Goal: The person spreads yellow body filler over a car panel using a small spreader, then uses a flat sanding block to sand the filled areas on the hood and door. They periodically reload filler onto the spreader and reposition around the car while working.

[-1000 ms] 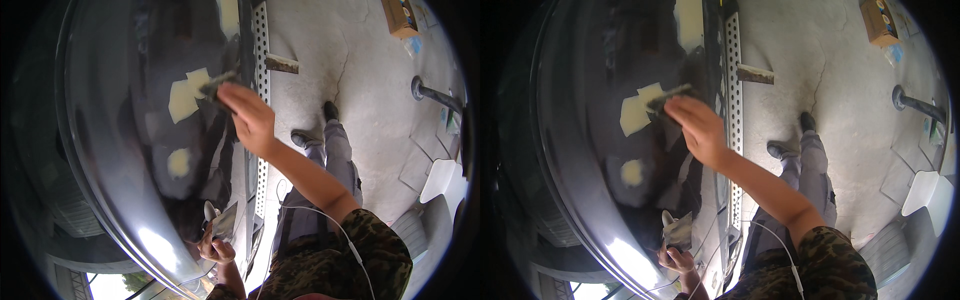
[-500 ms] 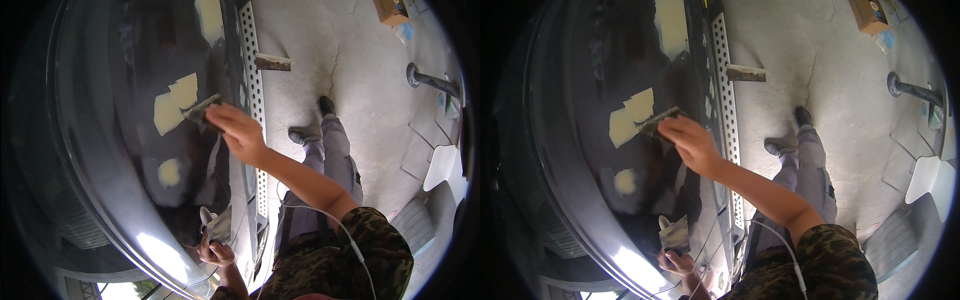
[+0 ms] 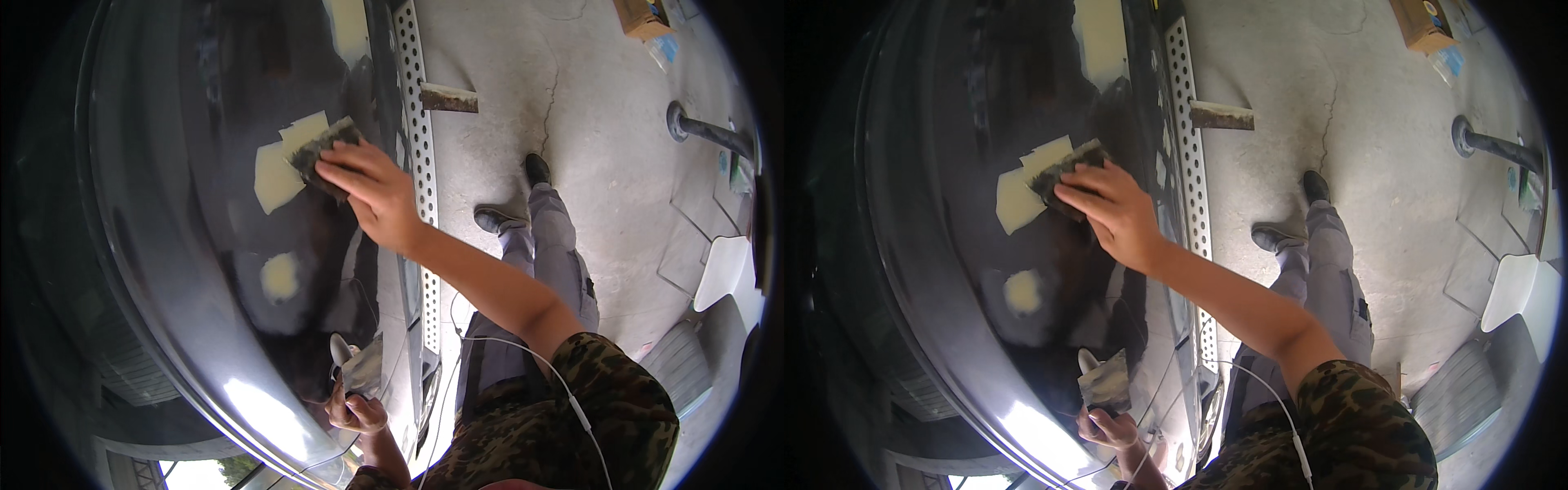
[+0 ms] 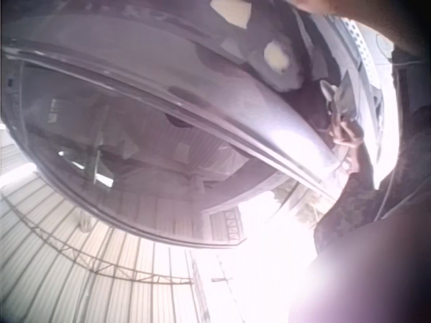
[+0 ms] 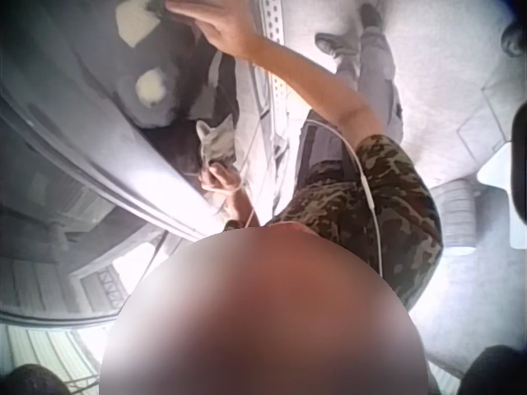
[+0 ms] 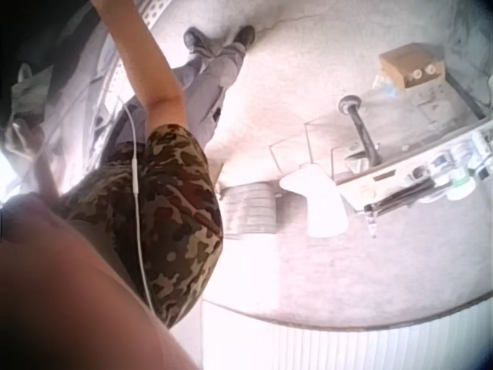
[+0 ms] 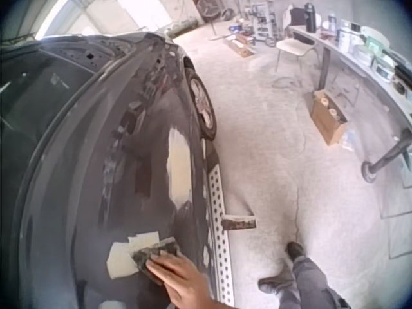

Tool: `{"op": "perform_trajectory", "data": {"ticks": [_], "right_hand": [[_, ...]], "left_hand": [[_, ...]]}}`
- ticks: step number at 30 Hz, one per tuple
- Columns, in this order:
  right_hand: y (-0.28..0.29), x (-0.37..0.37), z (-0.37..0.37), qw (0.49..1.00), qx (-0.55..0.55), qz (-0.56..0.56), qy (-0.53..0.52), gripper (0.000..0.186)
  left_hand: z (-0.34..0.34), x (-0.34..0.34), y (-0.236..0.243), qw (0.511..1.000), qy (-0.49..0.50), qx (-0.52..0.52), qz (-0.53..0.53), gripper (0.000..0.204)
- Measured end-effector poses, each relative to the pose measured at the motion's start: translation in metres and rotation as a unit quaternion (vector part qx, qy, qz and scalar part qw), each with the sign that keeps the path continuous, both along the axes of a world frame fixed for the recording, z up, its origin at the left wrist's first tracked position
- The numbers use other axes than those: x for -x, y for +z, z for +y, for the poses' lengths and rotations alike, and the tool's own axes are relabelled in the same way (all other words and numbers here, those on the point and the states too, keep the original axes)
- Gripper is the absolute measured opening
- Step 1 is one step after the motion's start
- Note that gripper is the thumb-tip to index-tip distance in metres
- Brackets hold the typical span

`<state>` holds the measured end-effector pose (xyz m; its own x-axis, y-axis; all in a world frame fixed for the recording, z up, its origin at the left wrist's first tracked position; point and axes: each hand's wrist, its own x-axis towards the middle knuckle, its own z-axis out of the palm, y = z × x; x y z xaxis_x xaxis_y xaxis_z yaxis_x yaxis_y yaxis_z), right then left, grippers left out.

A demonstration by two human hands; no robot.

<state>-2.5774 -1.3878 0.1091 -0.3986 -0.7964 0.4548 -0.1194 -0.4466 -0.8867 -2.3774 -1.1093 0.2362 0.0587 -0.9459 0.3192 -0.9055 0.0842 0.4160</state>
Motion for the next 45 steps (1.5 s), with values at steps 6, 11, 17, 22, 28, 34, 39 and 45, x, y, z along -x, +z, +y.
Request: {"op": "perform_trajectory", "data": {"ticks": [6,11,17,22,28,34,39,45], "right_hand": [[-0.007,-0.007,0.034,0.997,-0.027,-0.014,0.064,0.047],[-0.003,0.027,0.029,0.997,-0.049,-0.058,0.012,0.047],[0.02,0.036,-0.028,0.999,0.031,-0.008,-0.038,0.047],[0.026,0.017,-0.022,0.999,0.03,0.018,-0.03,0.045],[0.022,-0.019,0.027,1.0,0.005,0.022,0.01,0.042],[0.021,0.016,0.057,0.992,-0.059,-0.089,0.067,0.036],[0.035,0.083,0.079,0.816,-0.271,-0.472,0.192,0.027],[0.072,0.147,0.1,0.808,-0.17,-0.518,0.223,0.028]], "left_hand": [[-0.009,-0.005,0.008,0.971,-0.137,-0.006,-0.196,0.057],[-0.016,-0.008,0.009,0.981,-0.169,-0.022,-0.096,0.05],[-0.015,-0.008,0.005,0.98,-0.167,-0.012,-0.107,0.052],[-0.008,-0.002,-0.001,0.994,-0.041,0.02,-0.101,0.032],[-0.005,-0.013,0.002,0.966,-0.135,0.012,-0.221,0.058],[-0.03,0.02,0.004,0.973,-0.067,-0.048,0.214,0.038],[-0.083,0.098,-0.035,0.857,0.009,-0.124,0.5,0.038],[-0.137,0.152,-0.078,0.706,-0.014,-0.173,0.687,0.033]]}}
